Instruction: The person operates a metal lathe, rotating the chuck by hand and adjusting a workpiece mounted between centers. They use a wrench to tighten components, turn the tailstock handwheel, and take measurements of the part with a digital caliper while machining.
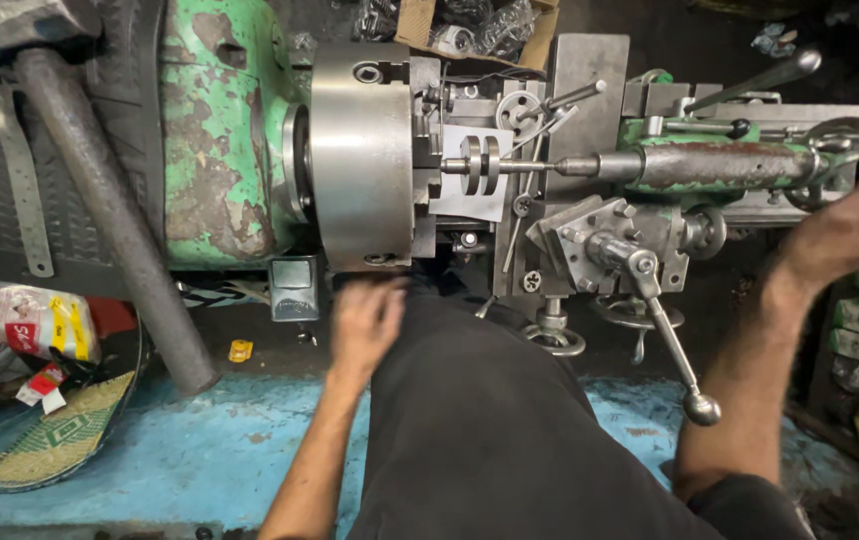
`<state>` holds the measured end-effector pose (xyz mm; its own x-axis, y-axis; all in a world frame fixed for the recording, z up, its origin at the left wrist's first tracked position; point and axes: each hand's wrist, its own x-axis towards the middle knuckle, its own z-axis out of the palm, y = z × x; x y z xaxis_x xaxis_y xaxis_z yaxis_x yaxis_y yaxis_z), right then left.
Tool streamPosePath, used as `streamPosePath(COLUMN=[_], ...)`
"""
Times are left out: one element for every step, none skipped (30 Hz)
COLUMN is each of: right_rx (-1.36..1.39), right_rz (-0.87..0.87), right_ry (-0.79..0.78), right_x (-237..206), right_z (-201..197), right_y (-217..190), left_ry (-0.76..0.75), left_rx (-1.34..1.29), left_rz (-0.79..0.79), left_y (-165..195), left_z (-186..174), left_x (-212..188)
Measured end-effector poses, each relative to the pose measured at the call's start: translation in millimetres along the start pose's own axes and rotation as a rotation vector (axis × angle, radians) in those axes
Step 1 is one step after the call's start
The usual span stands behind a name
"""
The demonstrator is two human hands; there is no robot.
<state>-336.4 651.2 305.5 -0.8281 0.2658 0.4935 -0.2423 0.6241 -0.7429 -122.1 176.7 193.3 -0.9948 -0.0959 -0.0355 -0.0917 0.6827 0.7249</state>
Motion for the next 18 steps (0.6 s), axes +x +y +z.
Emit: streamPosePath(right_rx=[0.068,0.128,0.156,0.135,-0.061,-0.043,-0.027,-0.035,-0.039,-0.08,-0.122,-0.238,-0.353,-0.436,-0.519,-0.6,-0.548,-0.496], right_rz=[-0.007,-0.01,-0.002,0.05,-0.048,-0.273,-0.174,-0.267,-0.37,-0.41,-0.447,-0.393,-0.334,-0.25,-0.163,-0.073,-0.023,0.031], right_ry=[-0.134,-0.294,-0.497,-0.774,-0.985,-1.087,-1.12,-1.111,-1.099,-1.086,-1.07,-1.139,-1.208,-1.273,-1.333,-1.393,-1.407,-1.419], right_x=[4,8,8,5,1,-1,-9,-13,-15,-17,-17,-15,-14,-14,-14,-14,-16,-19], right_z=[8,18,29,45,60,86,109,136,164,189,210,230,246,259,271,279,284,288], right_y=[-38,-76,-113,-144,-171,-188,-203,-209,-210,-208,-203,-195,-187,-179,-171,-164,-157,-150], left_ry=[-0.02,-0.039,-0.055,-0.071,-0.023,0.024,0.086,0.154,0.231,0.166,0.097,0.025,-0.099,-0.226,-0.351,-0.262,-0.173,-0.083], left_rx=[-0.174,-0.349,-0.352,-0.356,-0.333,-0.31,-0.251,-0.191,-0.126,-0.101,-0.078,-0.055,-0.036,-0.017,0.004,0.271,0.535,0.795], left_rz=[0.03,0.06,0.088,0.118,0.154,0.19,0.219,0.245,0.273,0.159,0.048,-0.064,-0.177,-0.289,-0.399,-0.267,-0.132,0.013], left_y=[14,27,34,39,43,45,46,47,47,47,47,47,47,47,46,44,41,37], left_z=[13,27,39,52,66,80,93,105,114,121,125,127,127,126,125,124,123,124], left_x=[4,11,19,28,41,54,67,80,95,109,122,132,140,147,154,158,161,163])
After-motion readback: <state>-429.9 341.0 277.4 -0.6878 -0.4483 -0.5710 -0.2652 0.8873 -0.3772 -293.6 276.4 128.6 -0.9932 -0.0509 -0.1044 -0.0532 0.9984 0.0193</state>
